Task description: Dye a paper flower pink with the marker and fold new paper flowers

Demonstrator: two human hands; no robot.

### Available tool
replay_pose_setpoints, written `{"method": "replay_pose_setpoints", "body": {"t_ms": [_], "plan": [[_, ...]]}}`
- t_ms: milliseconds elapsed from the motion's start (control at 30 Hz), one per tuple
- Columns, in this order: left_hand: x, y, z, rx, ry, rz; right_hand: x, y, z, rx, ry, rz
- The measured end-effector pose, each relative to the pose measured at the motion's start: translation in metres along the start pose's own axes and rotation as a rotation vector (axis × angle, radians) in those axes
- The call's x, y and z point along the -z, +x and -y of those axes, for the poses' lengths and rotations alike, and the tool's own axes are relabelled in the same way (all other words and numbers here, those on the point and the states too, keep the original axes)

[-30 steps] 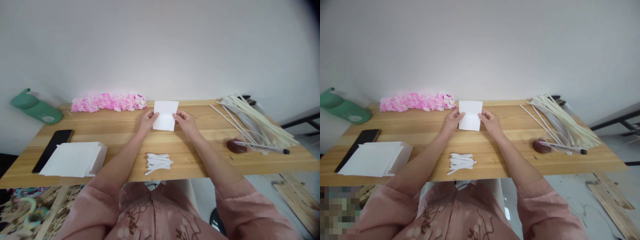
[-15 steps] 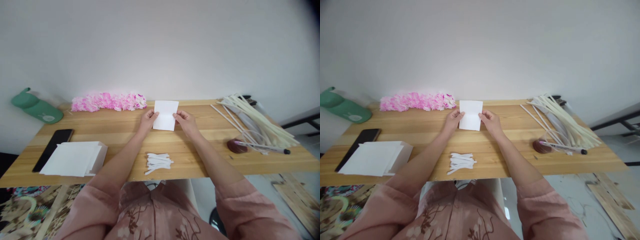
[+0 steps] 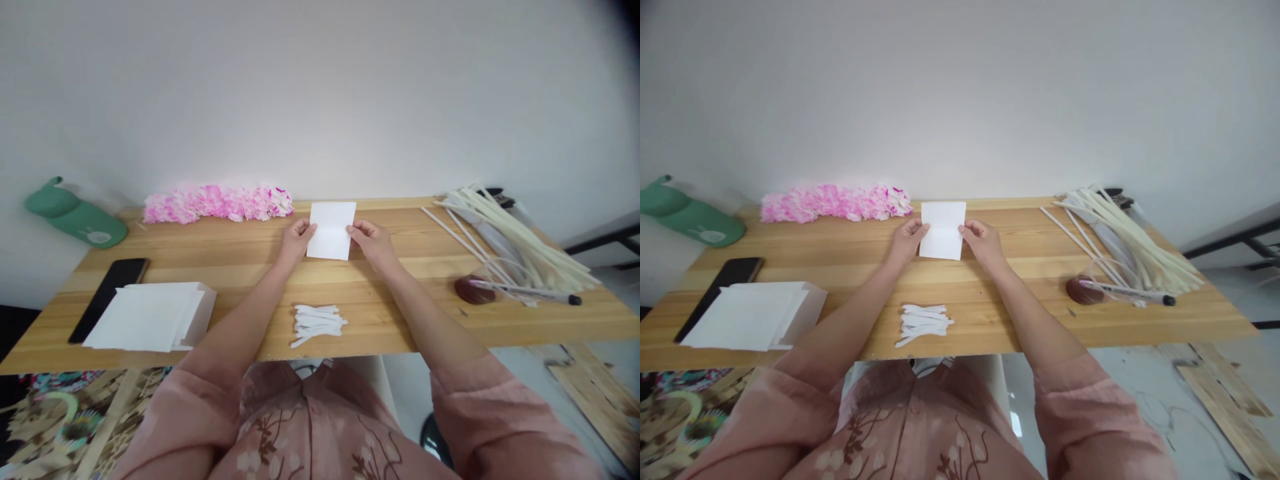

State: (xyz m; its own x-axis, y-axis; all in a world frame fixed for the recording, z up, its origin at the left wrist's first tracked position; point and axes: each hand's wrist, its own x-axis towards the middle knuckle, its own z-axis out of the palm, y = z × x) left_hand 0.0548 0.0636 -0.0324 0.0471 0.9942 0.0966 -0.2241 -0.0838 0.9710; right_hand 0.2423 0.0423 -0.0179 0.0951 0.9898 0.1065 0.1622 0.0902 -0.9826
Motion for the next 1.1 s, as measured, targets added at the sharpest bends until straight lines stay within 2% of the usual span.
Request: {"method": "replay_pose_setpoints", "body": {"t_ms": [167, 233, 367, 500, 667, 833, 900, 1000, 1100], "plan": [[0.002, 0.004, 0.007, -0.034, 0.229, -0.013, 0.01, 0.01, 0.004, 0.188, -0.128, -0.217], [0.002, 0.004, 0.008, -0.047, 0.413, 0.0, 0.01, 0.016, 0.014, 0.221, -0.109, -0.219], [-0.003, 0.0, 0.002, -0.073, 0.805, 0.051, -0.008, 0.036, 0.036, 0.195, -0.136, -0.058], [-0.007, -0.006, -0.008, -0.107, 0.995, 0.076, -0.041, 0.063, 0.047, 0.194, -0.231, 0.053], [-0.008, -0.007, -0.012, -0.117, 1.048, 0.121, -0.081, 0.094, 0.056, 0.145, -0.437, 0.199], [-0.008, -0.006, -0.013, -0.096, 1.11, 0.132, -0.106, 0.116, 0.056, 0.072, -0.779, 0.342], [-0.009, -0.005, -0.013, -0.087, 1.136, 0.136, -0.111, 0.121, 0.053, 0.053, -0.797, 0.402], [-0.009, -0.004, -0.011, -0.078, 1.148, 0.144, -0.119, 0.126, 0.048, 0.001, -0.702, 0.482], [-0.009, -0.003, -0.01, -0.073, 1.151, 0.158, -0.125, 0.127, 0.042, -0.063, -0.599, 0.494]]}}
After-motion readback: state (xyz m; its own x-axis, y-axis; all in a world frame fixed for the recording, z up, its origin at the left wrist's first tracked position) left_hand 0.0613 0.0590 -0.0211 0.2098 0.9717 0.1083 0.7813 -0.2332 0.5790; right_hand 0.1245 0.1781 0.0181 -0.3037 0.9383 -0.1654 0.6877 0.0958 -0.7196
